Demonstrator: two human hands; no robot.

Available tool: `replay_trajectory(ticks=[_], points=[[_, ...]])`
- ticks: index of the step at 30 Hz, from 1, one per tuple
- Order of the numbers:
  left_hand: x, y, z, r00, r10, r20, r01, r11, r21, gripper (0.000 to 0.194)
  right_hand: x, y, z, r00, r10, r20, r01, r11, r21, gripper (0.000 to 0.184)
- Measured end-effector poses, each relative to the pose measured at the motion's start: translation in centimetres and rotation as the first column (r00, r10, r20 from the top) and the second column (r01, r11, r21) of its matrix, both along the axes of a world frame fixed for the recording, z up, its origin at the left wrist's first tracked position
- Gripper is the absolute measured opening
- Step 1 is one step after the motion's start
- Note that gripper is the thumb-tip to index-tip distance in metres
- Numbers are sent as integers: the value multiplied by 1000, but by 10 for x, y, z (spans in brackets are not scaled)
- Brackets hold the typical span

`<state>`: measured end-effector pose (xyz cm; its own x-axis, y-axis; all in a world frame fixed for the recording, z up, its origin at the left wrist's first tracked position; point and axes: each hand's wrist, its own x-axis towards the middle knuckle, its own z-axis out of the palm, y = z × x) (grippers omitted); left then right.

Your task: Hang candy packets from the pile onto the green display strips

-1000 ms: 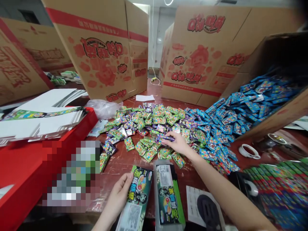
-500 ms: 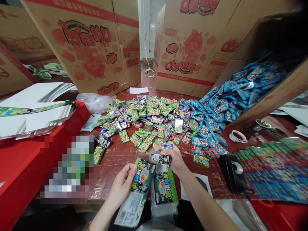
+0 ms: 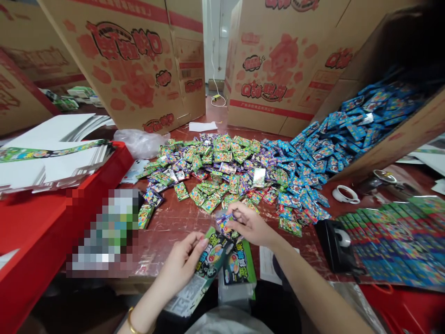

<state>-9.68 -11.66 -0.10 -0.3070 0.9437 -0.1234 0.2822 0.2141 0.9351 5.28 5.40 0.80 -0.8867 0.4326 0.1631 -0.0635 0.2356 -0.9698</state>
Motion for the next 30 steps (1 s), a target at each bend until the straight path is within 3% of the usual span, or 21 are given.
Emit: replay_trajectory(ticks=[6,11,15,18,22,30], points=[[11,3,-5,996,-61,-71,61,998,-11,31,1,-5,4,998,32,63,-49,958,282,8],[6,6,-11,989,96,112,-103,993,56,35,-3,-19,-11,978,-195,-72,200,976,84,20],[1,8,-15,957,166,239,-187,980,69,38,-11,-22,-20,952,-277,-131,294,946,138,17],[-2,9,-15,951,150,270,-176,982,72,40,-19,-16,-22,961,-244,-128,257,962,96,19],[-8,8,-11,951,72,300,-93,994,56,39,-22,-3,-16,989,-111,-95,115,992,43,22],[-10,11,-2,967,-89,238,69,994,90,35,-18,-2,8,993,61,-97,-49,991,123,32]])
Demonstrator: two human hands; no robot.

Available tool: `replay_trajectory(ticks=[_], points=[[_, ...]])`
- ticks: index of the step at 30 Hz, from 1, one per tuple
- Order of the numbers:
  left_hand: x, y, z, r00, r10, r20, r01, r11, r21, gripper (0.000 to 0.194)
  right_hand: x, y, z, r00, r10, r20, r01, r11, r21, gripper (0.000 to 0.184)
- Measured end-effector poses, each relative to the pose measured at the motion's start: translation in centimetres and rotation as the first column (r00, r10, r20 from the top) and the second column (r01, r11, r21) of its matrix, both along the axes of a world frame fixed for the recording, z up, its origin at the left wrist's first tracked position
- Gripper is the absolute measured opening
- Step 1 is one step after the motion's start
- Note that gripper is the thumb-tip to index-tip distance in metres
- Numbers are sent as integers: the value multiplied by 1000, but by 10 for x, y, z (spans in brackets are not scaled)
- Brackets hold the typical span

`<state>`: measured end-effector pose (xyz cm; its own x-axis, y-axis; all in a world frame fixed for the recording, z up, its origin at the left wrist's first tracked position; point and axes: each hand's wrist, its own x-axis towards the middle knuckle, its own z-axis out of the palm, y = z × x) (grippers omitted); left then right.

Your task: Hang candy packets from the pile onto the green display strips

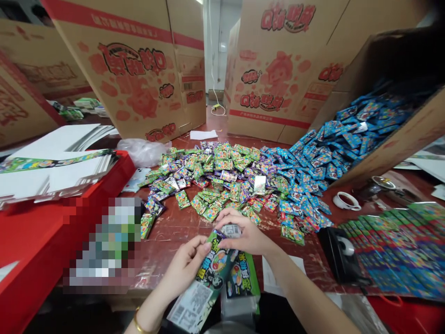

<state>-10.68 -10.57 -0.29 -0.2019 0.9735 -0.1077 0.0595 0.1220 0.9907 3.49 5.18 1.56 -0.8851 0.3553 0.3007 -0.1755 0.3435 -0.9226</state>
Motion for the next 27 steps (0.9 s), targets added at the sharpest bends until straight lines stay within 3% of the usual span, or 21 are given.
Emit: replay_trajectory(ticks=[5,11,19,24,27], points=[[8,3,-2,993,-67,-99,65,998,-27,36,-1,-2,-2,999,3,-37,-1,999,42,18],[12,7,-1,976,-46,-213,40,999,-34,36,7,-1,-8,996,-41,-84,46,998,52,20],[15,8,6,988,-25,-154,21,999,-26,36,8,0,-5,995,-9,-102,12,999,33,20],[18,9,2,992,-22,-127,20,1000,-12,38,7,-2,0,996,-37,-84,42,997,57,16],[12,10,-7,992,109,-56,-112,993,-45,46,10,-3,-3,995,-87,-39,88,995,38,19]])
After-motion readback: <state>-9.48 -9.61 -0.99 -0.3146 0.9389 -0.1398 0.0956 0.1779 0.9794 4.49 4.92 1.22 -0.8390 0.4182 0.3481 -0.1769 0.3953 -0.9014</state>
